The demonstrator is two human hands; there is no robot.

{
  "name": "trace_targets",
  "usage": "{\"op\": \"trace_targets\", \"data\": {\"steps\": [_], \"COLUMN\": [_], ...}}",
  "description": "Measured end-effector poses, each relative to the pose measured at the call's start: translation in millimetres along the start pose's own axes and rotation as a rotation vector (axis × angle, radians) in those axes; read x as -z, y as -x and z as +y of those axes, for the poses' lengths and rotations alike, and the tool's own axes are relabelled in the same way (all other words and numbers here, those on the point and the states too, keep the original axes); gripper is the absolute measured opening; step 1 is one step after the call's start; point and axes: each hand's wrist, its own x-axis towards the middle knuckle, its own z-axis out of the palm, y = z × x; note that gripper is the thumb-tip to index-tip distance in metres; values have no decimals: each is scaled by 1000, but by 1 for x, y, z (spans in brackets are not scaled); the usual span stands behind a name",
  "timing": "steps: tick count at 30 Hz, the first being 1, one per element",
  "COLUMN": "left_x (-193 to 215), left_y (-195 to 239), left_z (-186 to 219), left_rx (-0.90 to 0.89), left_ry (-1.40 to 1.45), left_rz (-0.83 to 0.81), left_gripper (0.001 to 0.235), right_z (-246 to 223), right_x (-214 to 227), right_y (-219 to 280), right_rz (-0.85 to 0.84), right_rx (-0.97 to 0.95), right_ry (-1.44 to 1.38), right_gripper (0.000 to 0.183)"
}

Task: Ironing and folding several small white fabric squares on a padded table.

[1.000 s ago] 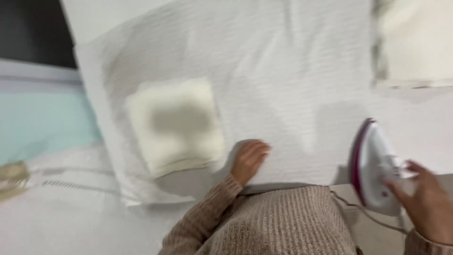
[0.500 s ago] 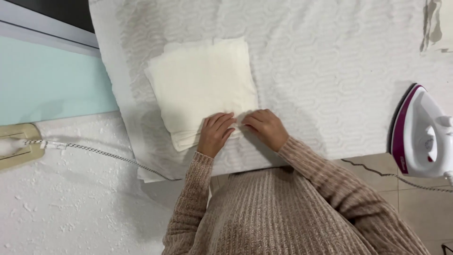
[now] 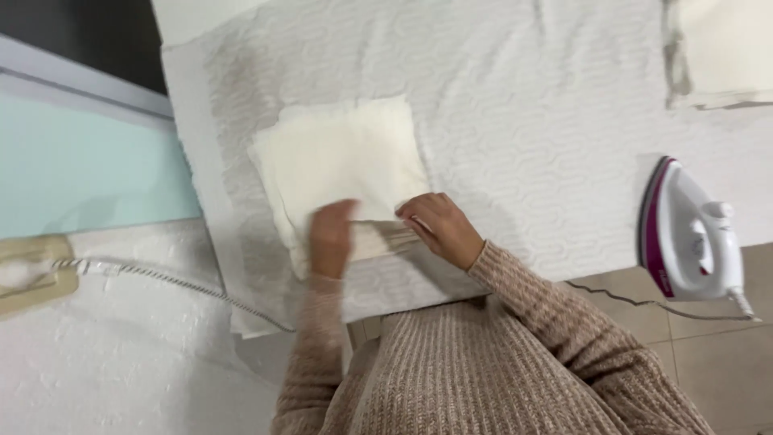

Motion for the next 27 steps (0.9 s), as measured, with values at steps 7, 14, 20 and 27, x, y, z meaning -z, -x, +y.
{"op": "trace_targets", "data": {"steps": [7,14,20,27], "left_x": [51,-76,-116,-142], "left_y": [-137,-313,-337,-280], "left_z": [18,147,189,141], "left_rx": [184,-310,-400,-173], "left_ry": [645,597,674,562], "left_rz": [-207,-246,-106,-278], "left_gripper": [13,17,21,23], "right_z": [14,44,5,-12], "right_x": [125,232,250,171], "right_y": [46,137,183,179], "right_rz": [293,765,935,505], "right_rx": [-242,-444,-365,-366], "right_ry": [-124,181,398,228], "right_gripper": [8,12,9,16]}}
